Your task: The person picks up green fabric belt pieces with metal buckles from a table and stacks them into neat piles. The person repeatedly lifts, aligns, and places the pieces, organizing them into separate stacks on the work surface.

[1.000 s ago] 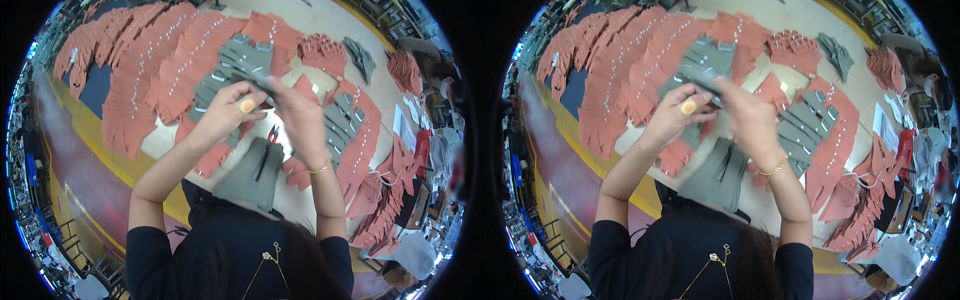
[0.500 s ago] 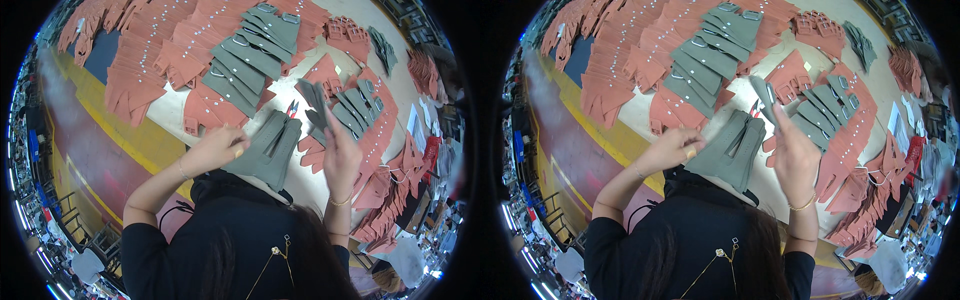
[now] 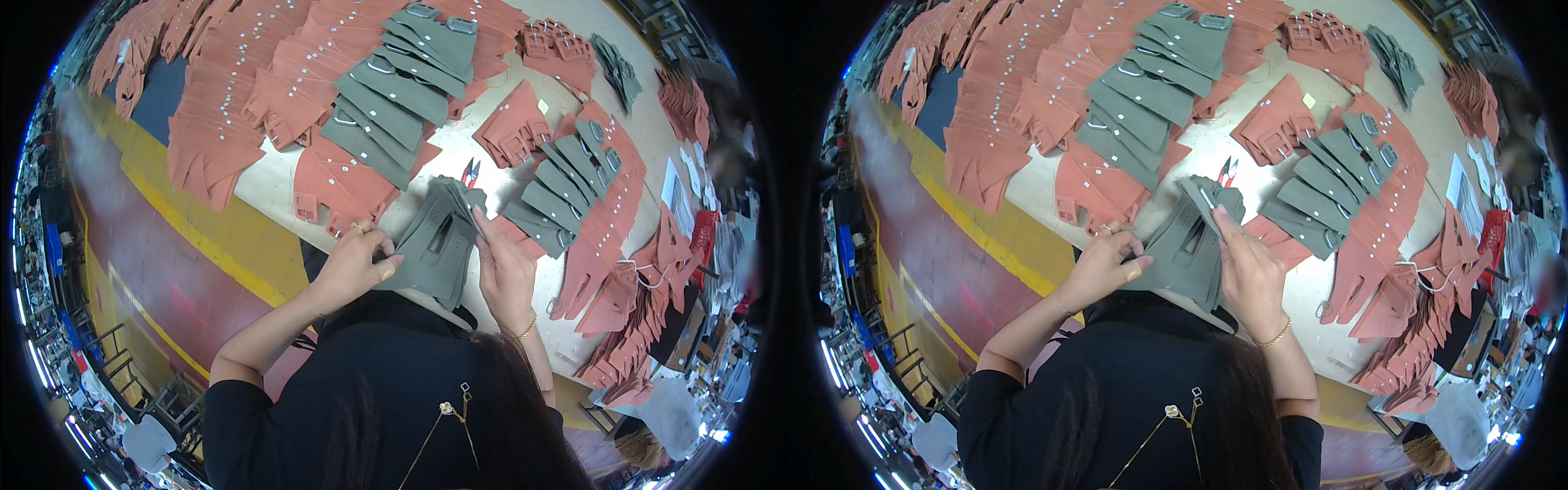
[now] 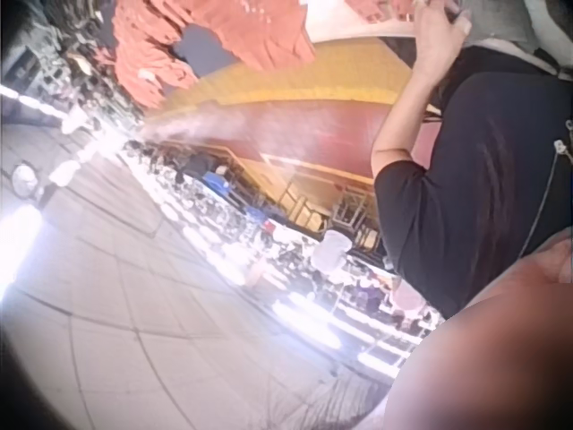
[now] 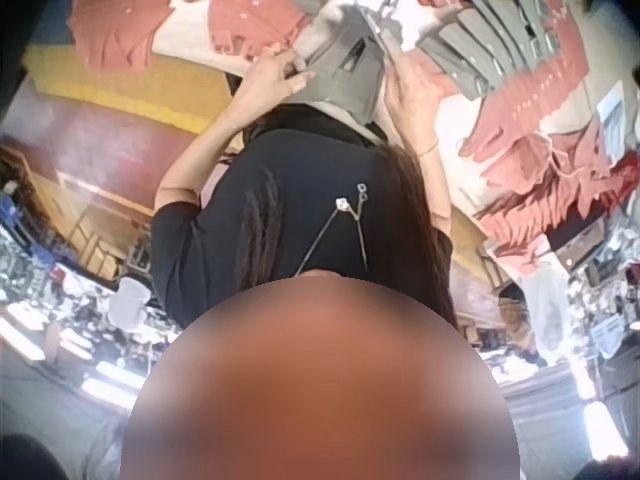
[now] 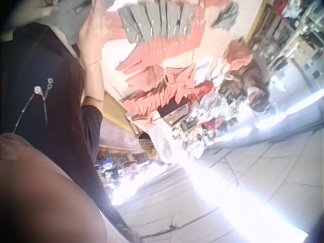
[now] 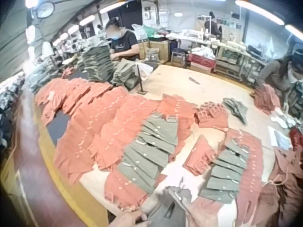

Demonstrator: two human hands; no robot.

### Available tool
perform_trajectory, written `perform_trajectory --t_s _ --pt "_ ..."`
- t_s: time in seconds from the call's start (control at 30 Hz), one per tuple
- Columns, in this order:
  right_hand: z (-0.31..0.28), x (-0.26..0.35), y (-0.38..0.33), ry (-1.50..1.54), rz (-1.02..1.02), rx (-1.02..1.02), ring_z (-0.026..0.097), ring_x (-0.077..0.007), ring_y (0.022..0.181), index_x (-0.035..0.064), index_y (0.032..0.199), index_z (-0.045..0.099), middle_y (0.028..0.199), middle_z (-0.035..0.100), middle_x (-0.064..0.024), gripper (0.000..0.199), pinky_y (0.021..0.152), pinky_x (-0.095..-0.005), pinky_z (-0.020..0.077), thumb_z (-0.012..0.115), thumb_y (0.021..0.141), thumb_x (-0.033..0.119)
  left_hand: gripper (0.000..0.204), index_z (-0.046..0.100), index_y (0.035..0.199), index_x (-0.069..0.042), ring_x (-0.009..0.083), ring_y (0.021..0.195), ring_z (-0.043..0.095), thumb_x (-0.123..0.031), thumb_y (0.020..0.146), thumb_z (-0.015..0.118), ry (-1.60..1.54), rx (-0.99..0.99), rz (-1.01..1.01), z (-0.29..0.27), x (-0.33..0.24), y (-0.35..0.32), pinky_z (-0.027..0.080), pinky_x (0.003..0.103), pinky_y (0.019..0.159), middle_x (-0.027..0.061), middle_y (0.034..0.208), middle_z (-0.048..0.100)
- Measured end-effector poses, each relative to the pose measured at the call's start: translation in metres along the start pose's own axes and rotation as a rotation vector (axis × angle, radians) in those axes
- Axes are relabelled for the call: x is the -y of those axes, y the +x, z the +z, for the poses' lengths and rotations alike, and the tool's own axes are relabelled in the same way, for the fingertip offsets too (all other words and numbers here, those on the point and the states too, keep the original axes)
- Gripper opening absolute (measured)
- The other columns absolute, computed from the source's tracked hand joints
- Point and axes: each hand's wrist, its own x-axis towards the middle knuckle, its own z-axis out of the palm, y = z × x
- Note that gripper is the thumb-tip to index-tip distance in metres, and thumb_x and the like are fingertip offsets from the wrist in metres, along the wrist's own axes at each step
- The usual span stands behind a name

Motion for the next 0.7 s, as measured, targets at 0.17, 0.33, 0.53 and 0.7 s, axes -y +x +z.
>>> perform_trajectory --t_s 0.17,0.33,0.53,0.7 --pt "0.016 0.006 -0.009 -0.026 -0.355 0.018 0.067 -0.0289 0.106 -0.0015 0.118 0.063 0.117 0.067 -0.0162 0.043 0.088 -0.0381 0.0533 0.064 0.075 -0.005 0.025 0.056 0.113 -0.004 0.0162 0.102 0.06 -0.021 0.096 0.059 -1.05 0.252 -0.375 0.004 0.006 0.014 0.049 0.032 0.086 0.0052 0.115 0.059" --pt "0.013 0.012 -0.026 0.014 -0.313 0.177 0.062 -0.0276 0.115 0.0009 0.126 0.058 0.128 0.061 -0.0153 0.049 0.09 -0.0373 0.0531 0.065 0.078 0.003 0.039 0.046 0.135 -0.004 0.0216 0.115 0.06 -0.027 0.103 0.042 -1.452 0.325 -0.441 0.009 0.0 0.01 0.052 0.04 0.096 0.0106 0.127 0.058" --pt "-0.024 0.008 -0.008 -0.029 -0.141 0.346 0.066 -0.0297 0.092 0.0018 0.123 0.055 0.113 0.06 -0.0134 0.051 0.076 -0.0377 0.0561 0.065 0.073 -0.001 0.027 0.053 0.107 -0.005 0.0238 0.078 0.063 -0.031 0.099 0.048 -1.378 0.511 -0.347 -0.007 -0.037 0.029 0.051 0.034 0.071 0.0214 0.113 0.064" --pt "-0.091 -0.001 0.036 -0.05 -0.172 0.248 0.065 -0.03 0.085 0.0063 0.104 0.065 0.099 0.065 -0.0075 0.037 0.074 -0.0372 0.0539 0.065 0.068 -0.006 0.018 0.05 0.09 -0.007 0.0228 0.076 0.062 -0.024 0.096 0.053 -1.234 0.433 -0.229 -0.024 -0.058 0.034 0.051 0.035 0.074 0.024 0.108 0.065"
